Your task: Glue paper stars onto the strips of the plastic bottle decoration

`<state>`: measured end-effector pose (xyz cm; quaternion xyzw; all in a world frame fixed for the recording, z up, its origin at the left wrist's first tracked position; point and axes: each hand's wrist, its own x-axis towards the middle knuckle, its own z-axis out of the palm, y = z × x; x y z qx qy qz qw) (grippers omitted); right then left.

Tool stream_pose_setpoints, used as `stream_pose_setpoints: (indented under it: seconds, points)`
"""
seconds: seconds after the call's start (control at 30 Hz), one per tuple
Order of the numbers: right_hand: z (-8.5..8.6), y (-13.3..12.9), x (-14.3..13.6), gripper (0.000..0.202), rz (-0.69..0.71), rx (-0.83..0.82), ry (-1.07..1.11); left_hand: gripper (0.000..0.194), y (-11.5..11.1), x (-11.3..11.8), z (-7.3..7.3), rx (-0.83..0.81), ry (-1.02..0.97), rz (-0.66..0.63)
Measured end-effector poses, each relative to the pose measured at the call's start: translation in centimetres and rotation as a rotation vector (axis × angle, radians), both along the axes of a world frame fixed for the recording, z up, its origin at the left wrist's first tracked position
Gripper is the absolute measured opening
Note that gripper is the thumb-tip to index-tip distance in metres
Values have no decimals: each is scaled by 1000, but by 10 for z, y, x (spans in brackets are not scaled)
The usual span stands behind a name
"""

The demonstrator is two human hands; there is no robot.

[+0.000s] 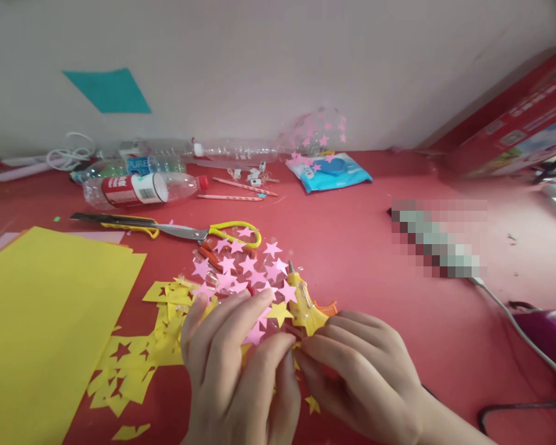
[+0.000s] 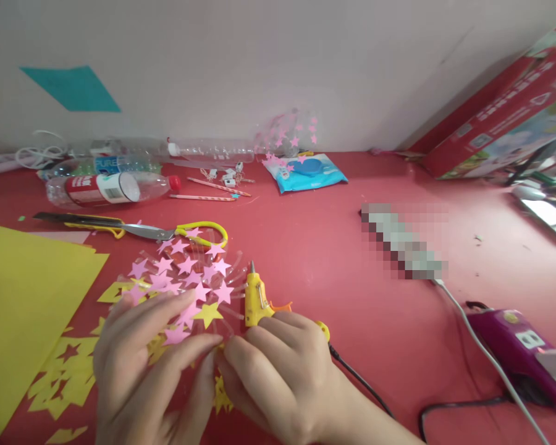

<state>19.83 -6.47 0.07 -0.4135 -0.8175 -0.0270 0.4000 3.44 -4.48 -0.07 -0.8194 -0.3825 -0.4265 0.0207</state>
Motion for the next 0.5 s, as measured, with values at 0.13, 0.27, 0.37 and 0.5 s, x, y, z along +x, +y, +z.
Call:
stream_pose_setpoints:
  seconds: [0.13, 0.27, 0.37, 0.5]
  points:
    - [0, 0, -1, 11, -26, -2, 6, 20, 2, -5, 1, 26, 49, -20]
    - [-1, 0, 0, 12, -15, 4, 8, 21, 3, -8, 1, 34, 64, -34]
    - [-2, 0, -1, 10, -29, -19, 15, 21, 3, -7, 1, 30, 54, -38]
    - [-2, 0, -4, 7, -43, -60, 57, 18, 2, -7, 3, 11, 22, -40]
